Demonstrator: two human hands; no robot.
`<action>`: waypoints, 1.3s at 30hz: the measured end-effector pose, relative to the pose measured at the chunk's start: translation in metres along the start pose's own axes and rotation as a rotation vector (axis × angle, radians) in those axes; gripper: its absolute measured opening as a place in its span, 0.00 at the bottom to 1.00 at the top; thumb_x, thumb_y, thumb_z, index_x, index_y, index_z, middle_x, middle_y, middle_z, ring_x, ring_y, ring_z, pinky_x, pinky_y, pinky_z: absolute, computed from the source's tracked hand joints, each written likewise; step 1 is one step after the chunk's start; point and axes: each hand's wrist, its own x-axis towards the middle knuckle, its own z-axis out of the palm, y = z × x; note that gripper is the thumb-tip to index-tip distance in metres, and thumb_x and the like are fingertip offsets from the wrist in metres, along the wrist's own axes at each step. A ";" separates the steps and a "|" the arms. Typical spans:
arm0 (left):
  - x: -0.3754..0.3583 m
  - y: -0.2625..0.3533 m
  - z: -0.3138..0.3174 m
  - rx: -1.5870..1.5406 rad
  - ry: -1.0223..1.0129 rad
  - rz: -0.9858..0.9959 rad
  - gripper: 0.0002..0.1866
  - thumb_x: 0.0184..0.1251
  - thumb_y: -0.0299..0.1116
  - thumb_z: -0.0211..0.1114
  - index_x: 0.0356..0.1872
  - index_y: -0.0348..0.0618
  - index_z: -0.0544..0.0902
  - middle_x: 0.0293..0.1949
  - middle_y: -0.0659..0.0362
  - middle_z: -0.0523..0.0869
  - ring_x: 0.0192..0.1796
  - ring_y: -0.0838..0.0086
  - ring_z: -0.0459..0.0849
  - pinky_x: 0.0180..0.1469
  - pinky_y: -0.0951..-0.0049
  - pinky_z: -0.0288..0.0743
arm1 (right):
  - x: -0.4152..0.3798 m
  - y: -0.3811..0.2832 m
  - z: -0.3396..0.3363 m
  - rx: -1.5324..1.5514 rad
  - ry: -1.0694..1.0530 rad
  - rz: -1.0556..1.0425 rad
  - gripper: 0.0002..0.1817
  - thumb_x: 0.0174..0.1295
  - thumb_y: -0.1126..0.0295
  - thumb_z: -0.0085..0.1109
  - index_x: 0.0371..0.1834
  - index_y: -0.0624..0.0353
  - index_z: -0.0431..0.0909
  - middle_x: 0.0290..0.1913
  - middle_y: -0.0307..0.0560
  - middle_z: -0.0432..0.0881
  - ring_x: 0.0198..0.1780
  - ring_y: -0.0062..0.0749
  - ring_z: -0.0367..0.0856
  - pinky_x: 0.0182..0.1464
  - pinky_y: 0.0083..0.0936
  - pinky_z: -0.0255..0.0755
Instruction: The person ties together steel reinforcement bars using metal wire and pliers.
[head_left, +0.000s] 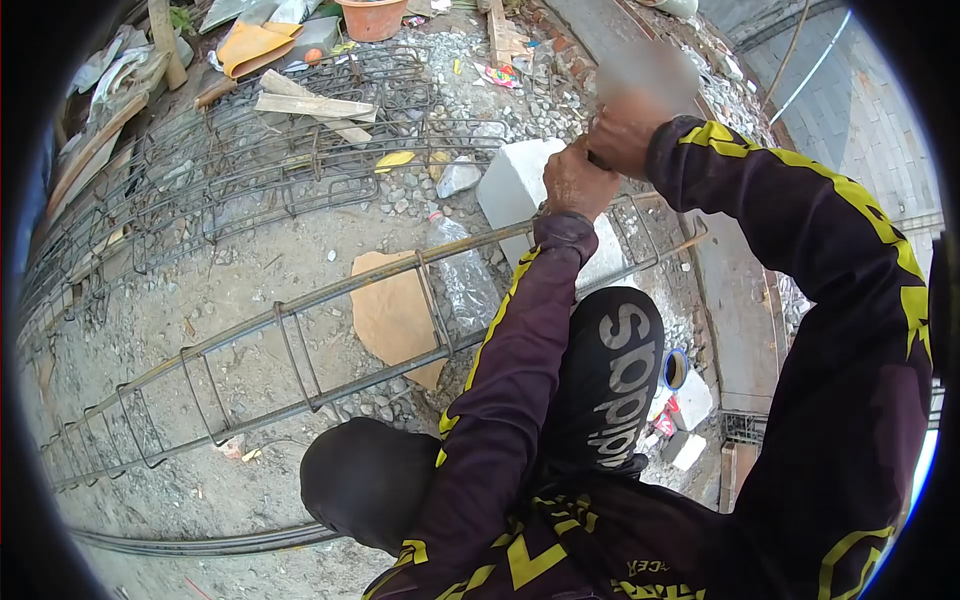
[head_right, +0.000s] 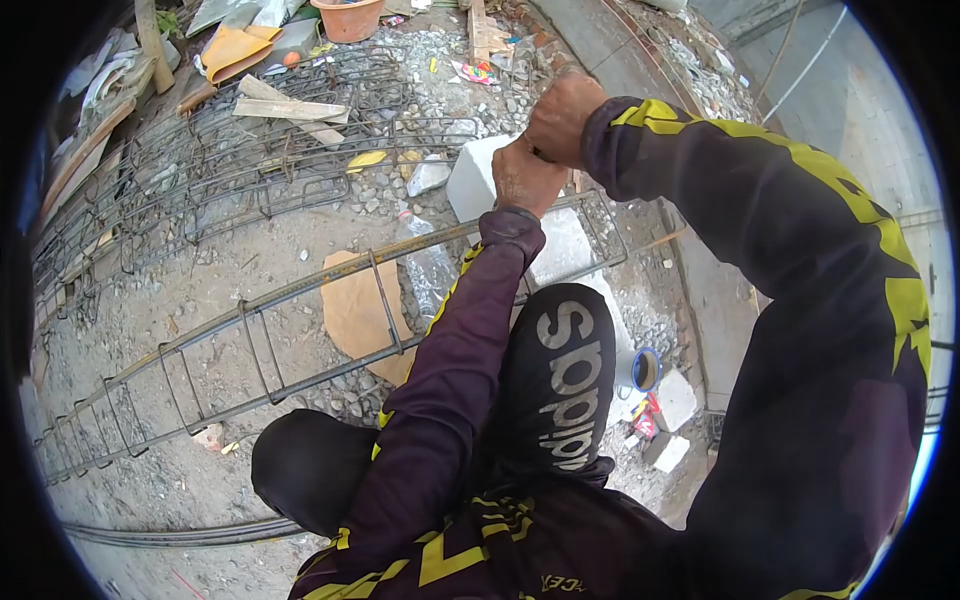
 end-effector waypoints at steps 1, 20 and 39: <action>0.006 -0.004 0.002 0.061 -0.012 -0.008 0.17 0.49 0.41 0.73 0.31 0.36 0.85 0.29 0.45 0.87 0.38 0.48 0.86 0.43 0.57 0.79 | 0.004 0.007 -0.003 0.026 -0.005 -0.029 0.09 0.53 0.60 0.63 0.24 0.50 0.85 0.26 0.42 0.85 0.34 0.35 0.86 0.31 0.32 0.75; 0.017 -0.009 -0.151 -0.361 -0.249 -0.337 0.27 0.66 0.47 0.66 0.58 0.36 0.80 0.41 0.56 0.86 0.44 0.76 0.82 0.48 0.77 0.74 | -0.035 0.040 0.016 1.314 -0.774 0.179 0.18 0.43 0.70 0.66 0.35 0.70 0.76 0.18 0.47 0.75 0.15 0.35 0.79 0.12 0.30 0.74; -0.034 0.039 -0.177 -0.474 -0.225 -0.375 0.31 0.60 0.27 0.63 0.66 0.28 0.69 0.52 0.48 0.80 0.38 0.75 0.83 0.39 0.77 0.78 | -0.108 -0.047 -0.068 1.754 -0.337 0.437 0.07 0.60 0.73 0.61 0.35 0.62 0.73 0.35 0.46 0.84 0.34 0.29 0.86 0.42 0.25 0.80</action>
